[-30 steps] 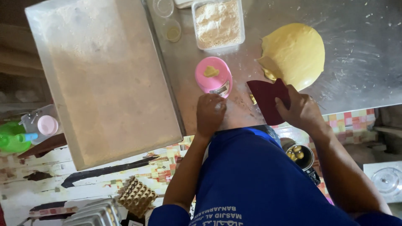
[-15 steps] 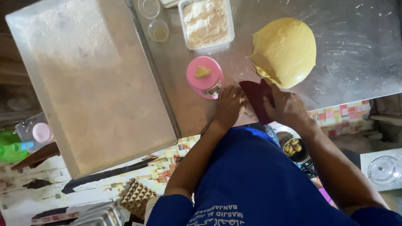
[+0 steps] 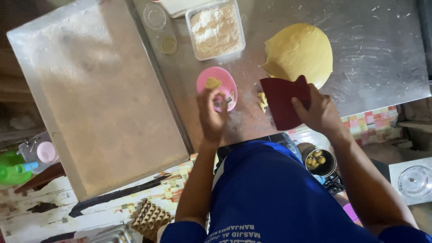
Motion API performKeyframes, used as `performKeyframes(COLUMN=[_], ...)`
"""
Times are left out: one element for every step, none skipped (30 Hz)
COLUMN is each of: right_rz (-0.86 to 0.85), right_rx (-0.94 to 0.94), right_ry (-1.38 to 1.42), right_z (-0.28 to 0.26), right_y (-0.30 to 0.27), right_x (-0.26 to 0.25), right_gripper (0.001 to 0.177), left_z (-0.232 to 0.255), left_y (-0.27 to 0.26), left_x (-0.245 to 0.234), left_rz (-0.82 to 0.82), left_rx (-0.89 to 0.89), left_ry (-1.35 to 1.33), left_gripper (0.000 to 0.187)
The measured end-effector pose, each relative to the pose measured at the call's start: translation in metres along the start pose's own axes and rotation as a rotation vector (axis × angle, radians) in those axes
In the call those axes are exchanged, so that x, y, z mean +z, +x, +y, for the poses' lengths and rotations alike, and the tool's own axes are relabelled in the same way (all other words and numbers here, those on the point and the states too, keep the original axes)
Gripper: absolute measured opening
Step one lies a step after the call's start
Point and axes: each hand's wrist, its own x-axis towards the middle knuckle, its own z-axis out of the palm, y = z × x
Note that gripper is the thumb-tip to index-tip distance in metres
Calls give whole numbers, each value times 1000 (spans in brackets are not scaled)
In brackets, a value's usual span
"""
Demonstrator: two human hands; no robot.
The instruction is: The person portions a large mass of dough into small pieces using a red dough scraper and a pink digital scale. Each piece is weighed and then placed on a metal tray. The process is repeated throughout the clip.
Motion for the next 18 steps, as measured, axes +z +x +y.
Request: performKeyframes(right_rz=[-7, -9, -12, -18, -8, 2, 5, -10, -30, -33, -38, -43, -45, -49, -52, -53, -50, -48], right_rx=[-4, 12, 24, 15, 18, 22, 20, 39, 62, 65, 54, 42, 45, 53, 58, 58, 51, 44], right_ry=[1, 27, 55, 57, 45, 33, 32, 41, 51, 52, 79, 107, 106, 93, 81, 80, 71, 61], right_z=[2, 3, 4, 4, 3, 4, 1, 0, -3, -5, -8, -10, -13, -16, -20, -20, -20, -20], right_y=[-2, -5, -5, -8, -9, -9, -8, -7, -10, -12, -12, -11, -11, -12, -10, -11, -12, -13], right_x=[-2, -4, -5, -2, 1, 4, 3, 3, 4, 2, 0, -1, -4, -6, -8, -7, -7, -6], right_gripper=[37, 34, 31, 31, 31, 31, 31, 32, 34, 34, 33, 33, 33, 33, 33, 33, 33, 33], left_z=[-21, -41, -63, -55, -49, -43, -45, -48, -51, -43, -36, -29, -32, -35, -39, -40, -41, -42], left_y=[2, 4, 6, 11, 19, 28, 29, 30, 27, 25, 27, 29, 27, 24, 22, 20, 19, 17], left_x=[3, 4, 5, 0, -4, -7, -9, -11, -15, -20, -25, -30, -31, -33, -34, -37, -40, -43], left_rz=[2, -59, -118, -112, -148, -185, -182, -128, -80, -84, -7, 69, 66, 104, 145, 145, 111, 77], left_rx=[-6, 53, 112, 106, 131, 156, 159, 190, 217, 216, 172, 128, 126, 115, 105, 104, 90, 77], left_ry=[5, 133, 264, 272, 266, 261, 261, 168, 76, 76, 90, 104, 102, 109, 119, 119, 123, 128], left_gripper=[35, 21, 16, 16, 37, 59, 59, 70, 82, 82, 73, 65, 65, 58, 51, 51, 46, 41])
